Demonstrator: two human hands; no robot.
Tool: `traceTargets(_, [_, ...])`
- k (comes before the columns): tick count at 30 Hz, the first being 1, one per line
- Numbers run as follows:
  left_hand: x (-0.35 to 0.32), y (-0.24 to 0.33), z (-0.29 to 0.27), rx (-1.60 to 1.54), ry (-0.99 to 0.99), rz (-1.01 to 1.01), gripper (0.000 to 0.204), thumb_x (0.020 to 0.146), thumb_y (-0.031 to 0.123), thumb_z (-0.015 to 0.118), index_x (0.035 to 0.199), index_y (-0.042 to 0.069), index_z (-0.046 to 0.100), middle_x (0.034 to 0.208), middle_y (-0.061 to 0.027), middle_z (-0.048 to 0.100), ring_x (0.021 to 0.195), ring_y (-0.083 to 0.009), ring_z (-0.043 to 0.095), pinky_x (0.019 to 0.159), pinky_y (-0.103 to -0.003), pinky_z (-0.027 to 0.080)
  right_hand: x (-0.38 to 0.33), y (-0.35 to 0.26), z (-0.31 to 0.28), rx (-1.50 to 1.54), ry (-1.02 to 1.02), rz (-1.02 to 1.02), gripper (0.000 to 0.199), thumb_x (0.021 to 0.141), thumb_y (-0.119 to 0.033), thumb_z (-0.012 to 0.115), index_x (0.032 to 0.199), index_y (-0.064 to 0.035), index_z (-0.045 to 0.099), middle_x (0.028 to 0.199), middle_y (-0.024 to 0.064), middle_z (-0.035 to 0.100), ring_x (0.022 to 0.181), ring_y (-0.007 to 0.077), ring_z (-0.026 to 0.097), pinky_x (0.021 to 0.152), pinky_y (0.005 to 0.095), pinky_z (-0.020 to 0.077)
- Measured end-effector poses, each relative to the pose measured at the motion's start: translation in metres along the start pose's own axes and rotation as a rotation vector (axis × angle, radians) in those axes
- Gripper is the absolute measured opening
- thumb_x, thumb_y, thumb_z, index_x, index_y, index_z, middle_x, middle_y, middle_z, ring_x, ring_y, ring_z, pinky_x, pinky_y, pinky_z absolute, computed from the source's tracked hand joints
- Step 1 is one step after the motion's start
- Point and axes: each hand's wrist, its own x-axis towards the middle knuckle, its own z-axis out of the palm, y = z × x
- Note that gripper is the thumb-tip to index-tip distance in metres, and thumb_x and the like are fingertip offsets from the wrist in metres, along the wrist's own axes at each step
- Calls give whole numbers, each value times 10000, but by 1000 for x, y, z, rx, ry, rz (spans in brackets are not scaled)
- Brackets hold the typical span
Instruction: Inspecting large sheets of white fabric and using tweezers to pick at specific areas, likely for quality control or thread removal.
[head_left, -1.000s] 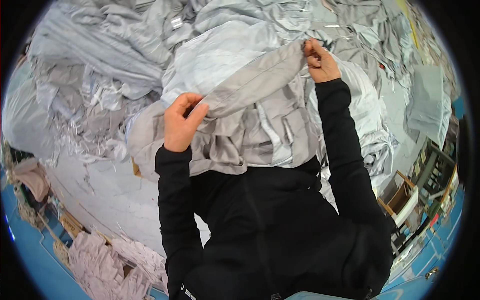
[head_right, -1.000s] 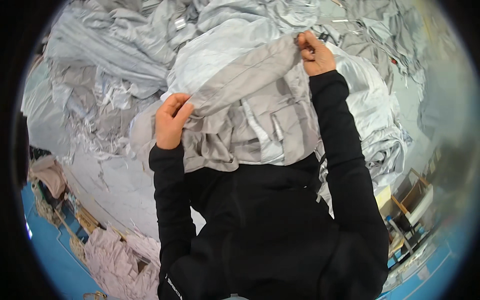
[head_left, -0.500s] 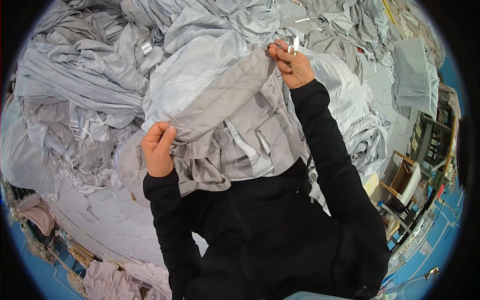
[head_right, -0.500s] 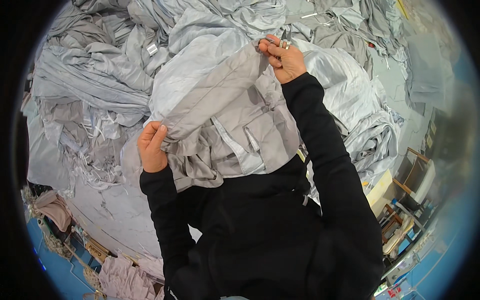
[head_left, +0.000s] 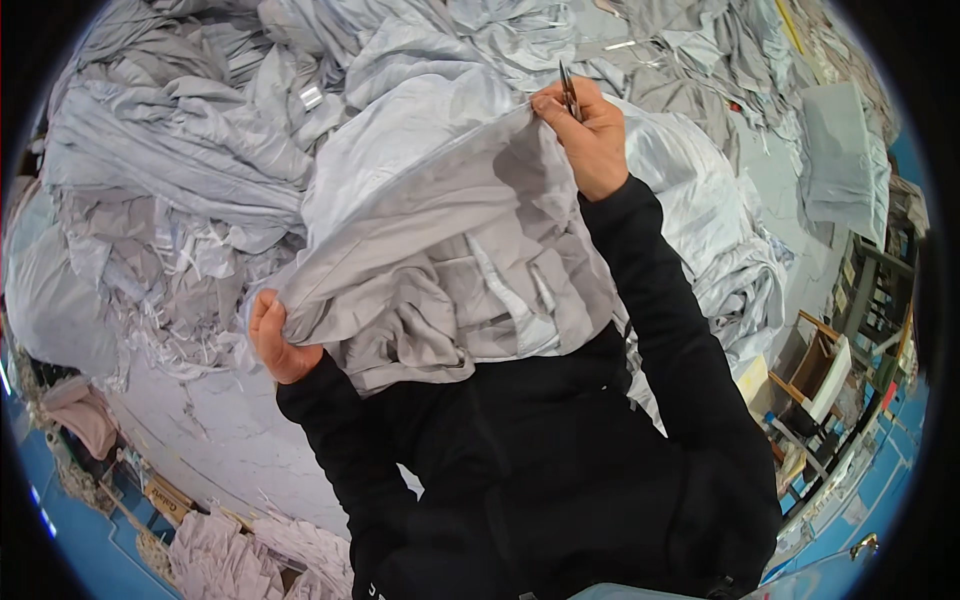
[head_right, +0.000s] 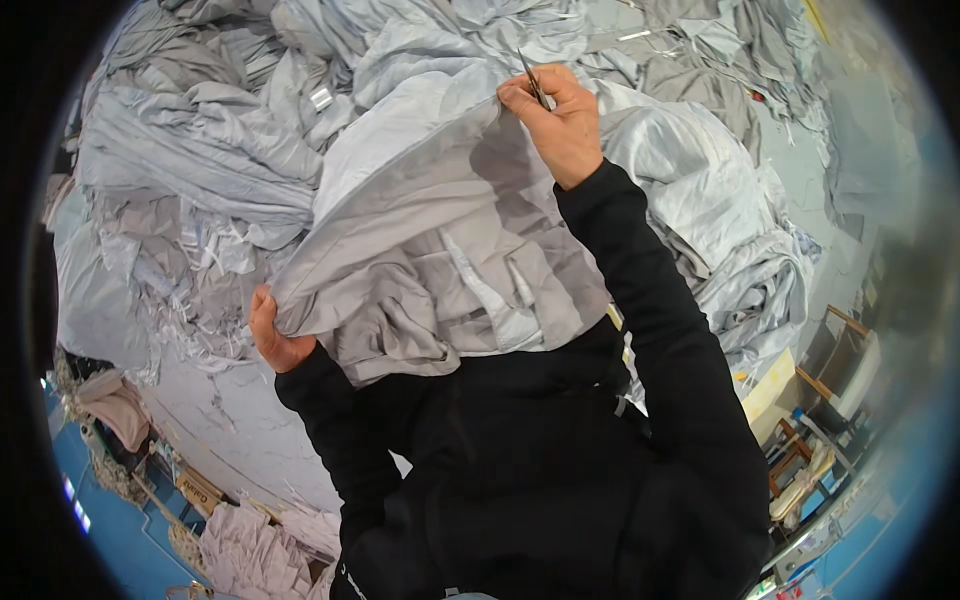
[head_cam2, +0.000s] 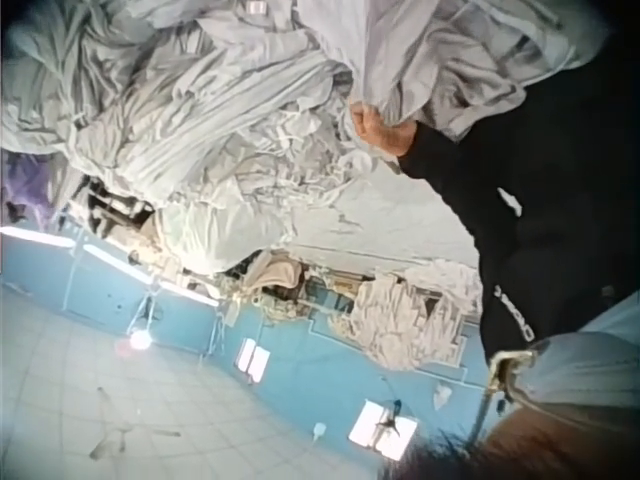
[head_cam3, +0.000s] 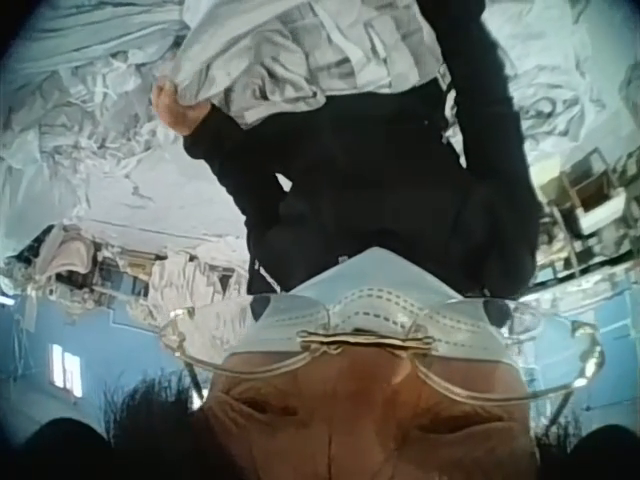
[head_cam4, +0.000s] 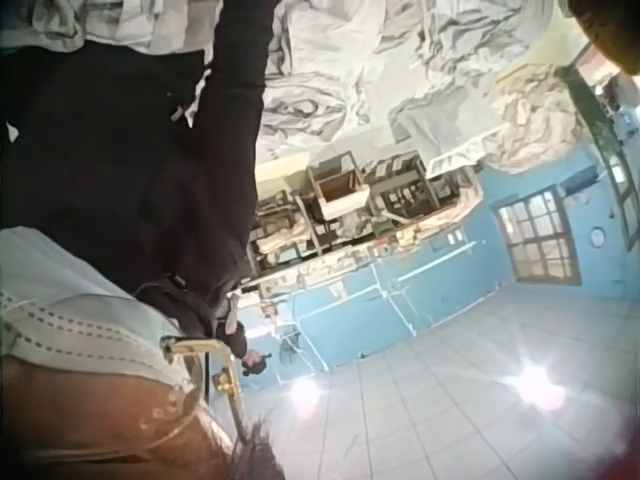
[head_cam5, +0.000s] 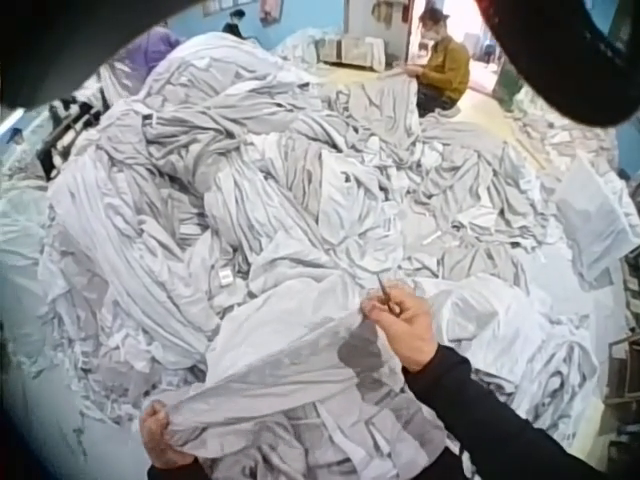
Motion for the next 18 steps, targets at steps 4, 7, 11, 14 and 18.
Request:
traceTargets(4, [-15, 11, -47, 224, 22, 58, 78, 826, 47, 593, 754, 27, 571, 687, 15, 532, 622, -74, 454, 624, -229, 374, -2, -24, 32, 145, -76, 28, 106, 930, -146, 657, 908, -43, 652, 779, -40, 609, 651, 5, 459, 550, 187, 345])
traceTargets(7, [-16, 10, -41, 670, 157, 70, 137, 812, 38, 609, 681, 18, 574, 673, 12, 536, 626, -70, 451, 615, -229, 363, 8, 0, 59, -102, -28, -132, 130, 932, -140, 655, 904, -15, 636, 775, -4, 616, 661, 25, 501, 568, 205, 398])
traceTargets(11, [-9, 15, -6, 1404, -82, -151, 52, 807, 58, 640, 788, 17, 614, 736, -66, 586, 657, -95, 516, 609, -274, 409, 15, 17, 76, -113, -103, 101, 125, 889, -106, 698, 914, -2, 635, 719, 24, 622, 640, 72, 534, 588, 237, 448])
traceTargets(14, [5, 20, 45, 1717, -71, 472, 143, 792, 92, 707, 884, 15, 628, 926, -136, 617, 732, -227, 586, 613, -356, 468, 12, 16, 82, -181, -54, -150, 125, 879, -108, 708, 902, -5, 642, 705, 33, 629, 636, 70, 537, 582, 240, 449])
traceTargets(18, [27, 11, 148, 1122, -264, 542, 252, 738, -6, 730, 979, 5, 659, 960, -131, 606, 821, -306, 605, 708, -371, 495, 9, 11, 82, -188, -58, -103, 112, 879, -99, 706, 888, -6, 644, 720, 44, 642, 636, 70, 547, 584, 239, 456])
